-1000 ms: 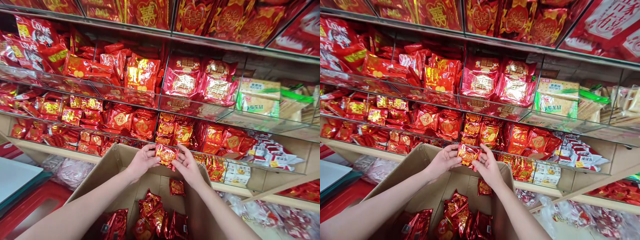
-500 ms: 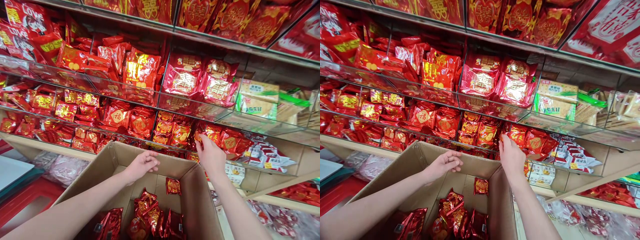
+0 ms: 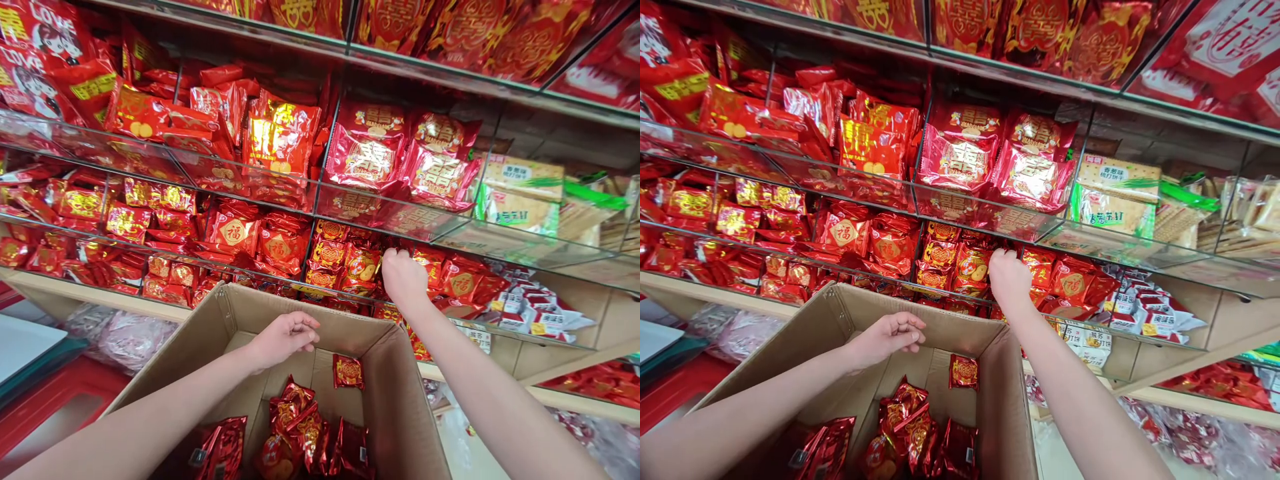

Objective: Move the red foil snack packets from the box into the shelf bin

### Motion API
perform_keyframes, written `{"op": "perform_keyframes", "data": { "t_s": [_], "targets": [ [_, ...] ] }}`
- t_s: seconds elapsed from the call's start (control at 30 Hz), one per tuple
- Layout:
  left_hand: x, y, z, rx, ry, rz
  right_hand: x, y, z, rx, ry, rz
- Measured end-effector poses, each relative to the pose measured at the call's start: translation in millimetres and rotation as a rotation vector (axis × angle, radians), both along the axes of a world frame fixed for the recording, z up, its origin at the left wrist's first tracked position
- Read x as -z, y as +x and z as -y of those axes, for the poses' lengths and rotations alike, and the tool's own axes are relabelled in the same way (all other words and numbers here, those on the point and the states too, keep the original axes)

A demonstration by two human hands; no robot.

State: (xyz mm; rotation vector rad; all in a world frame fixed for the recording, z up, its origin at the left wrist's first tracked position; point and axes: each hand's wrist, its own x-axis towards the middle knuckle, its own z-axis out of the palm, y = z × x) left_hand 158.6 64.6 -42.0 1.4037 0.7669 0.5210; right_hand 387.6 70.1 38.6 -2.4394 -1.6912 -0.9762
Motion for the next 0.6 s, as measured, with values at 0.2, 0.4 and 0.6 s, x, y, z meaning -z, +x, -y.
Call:
{"op": "perform_keyframes", "data": {
  "t_s": [0.2,0.4,0.6],
  "targets": [
    [3.2,-2.8,0.2,0.076,0.069,-0.044,-4.1,-5.5,-4.9,-0.003,-0.110,-0.073],
    [11.1,-4.5,-0.5,0.180,0.174,-0.161,-13.4,-6.5,-8.7,0.040,-0.255,-0.261],
    [33.1,-21.4,-7.8,0.350,0.339,-0.516,-19.5,3.5,-6.3,0.037,-0.265,-0.301]
  ]
}}
